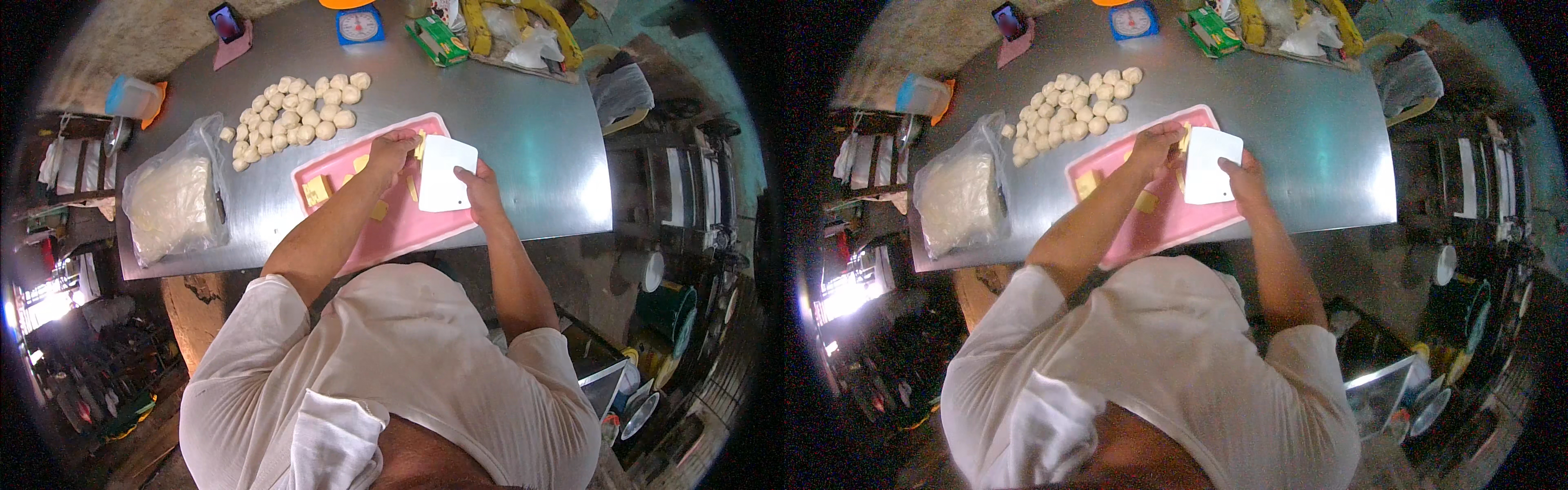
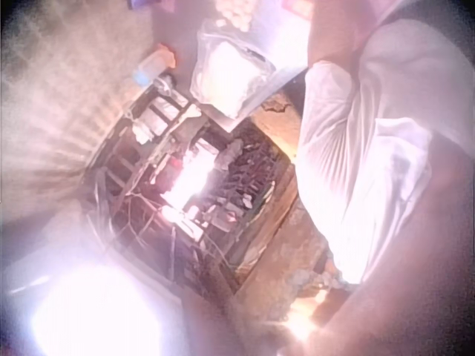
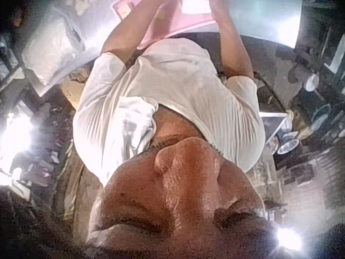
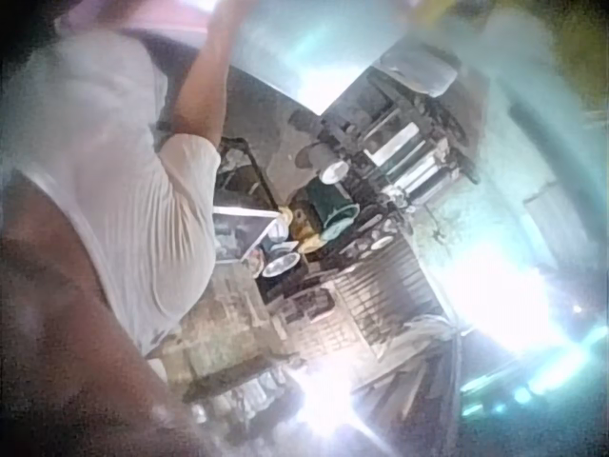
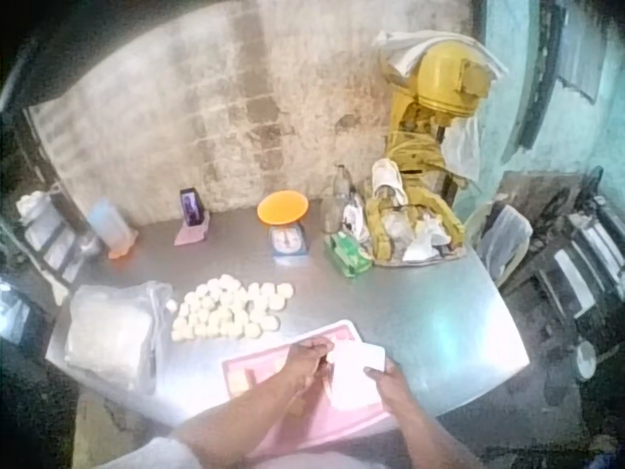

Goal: The person cuts a block of yellow dough into thin strips using a white plastic scraper on a pink tray. They then pick up small white dough balls from the table and roll them between their palms.

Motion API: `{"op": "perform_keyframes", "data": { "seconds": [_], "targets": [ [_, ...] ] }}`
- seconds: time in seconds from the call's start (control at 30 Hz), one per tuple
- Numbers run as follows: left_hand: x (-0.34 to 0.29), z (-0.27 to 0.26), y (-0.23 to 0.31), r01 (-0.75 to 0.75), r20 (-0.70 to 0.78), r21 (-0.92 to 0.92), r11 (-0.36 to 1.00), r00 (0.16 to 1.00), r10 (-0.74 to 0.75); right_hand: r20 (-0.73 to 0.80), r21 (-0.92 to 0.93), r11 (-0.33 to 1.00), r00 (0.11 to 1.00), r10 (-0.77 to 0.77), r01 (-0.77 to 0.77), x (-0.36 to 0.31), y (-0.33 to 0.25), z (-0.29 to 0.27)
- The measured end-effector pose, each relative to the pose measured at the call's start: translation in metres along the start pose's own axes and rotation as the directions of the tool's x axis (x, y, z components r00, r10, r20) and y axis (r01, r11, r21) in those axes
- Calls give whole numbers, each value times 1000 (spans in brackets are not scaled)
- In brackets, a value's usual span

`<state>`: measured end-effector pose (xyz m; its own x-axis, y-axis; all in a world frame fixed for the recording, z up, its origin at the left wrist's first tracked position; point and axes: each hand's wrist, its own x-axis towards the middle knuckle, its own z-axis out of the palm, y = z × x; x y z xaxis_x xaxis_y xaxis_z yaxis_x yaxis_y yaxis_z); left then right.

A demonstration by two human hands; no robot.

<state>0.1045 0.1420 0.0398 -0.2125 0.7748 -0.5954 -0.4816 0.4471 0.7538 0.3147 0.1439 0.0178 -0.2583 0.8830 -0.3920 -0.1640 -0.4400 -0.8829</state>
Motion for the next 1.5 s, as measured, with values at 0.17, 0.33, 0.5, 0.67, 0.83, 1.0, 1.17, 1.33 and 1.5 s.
{"op": "perform_keyframes", "data": {
  "seconds": [0.17, 0.33, 0.5, 0.67, 0.83, 1.0, 1.17, 1.33, 1.5],
  "targets": [
    [5, -17, -6, 2, 41, 52, 999, 999, -4, -76, -184, 983, 997, -8, -6, -6, -5, -19],
    [-6, -19, 1, -152, 60, 378, 913, 988, 139, -100, -389, 921, 995, -18, -23, -17, -18, -19],
    [-56, -51, 7, -364, 332, 918, 157, 922, 201, 71, -678, 725, 992, -100, 122, -32, -4, -18],
    [-83, -115, -55, -548, 687, 691, -471, 702, 191, 229, -883, 408, 972, -52, 230, -53, -11, 43],
    [-96, -94, -25, -382, 462, 841, -384, 876, 141, 260, -935, 270, 963, 75, 231, -51, -29, 82],
    [-80, -114, -32, -428, 429, 903, -31, 903, 38, 249, -951, 188, 968, -12, 247, -41, -17, 72],
    [-62, -83, -73, -103, 76, 657, 747, 995, 70, 165, -974, 145, 984, -68, 174, -47, -30, 59],
    [-60, -67, -83, -217, 54, 763, 609, 960, 274, 186, -972, 142, 982, -18, 187, -51, -29, 61],
    [-74, -65, -65, -273, 120, 888, 371, 915, 386, 229, -962, 153, 973, -4, 227, -51, -20, 64]
  ]
}}
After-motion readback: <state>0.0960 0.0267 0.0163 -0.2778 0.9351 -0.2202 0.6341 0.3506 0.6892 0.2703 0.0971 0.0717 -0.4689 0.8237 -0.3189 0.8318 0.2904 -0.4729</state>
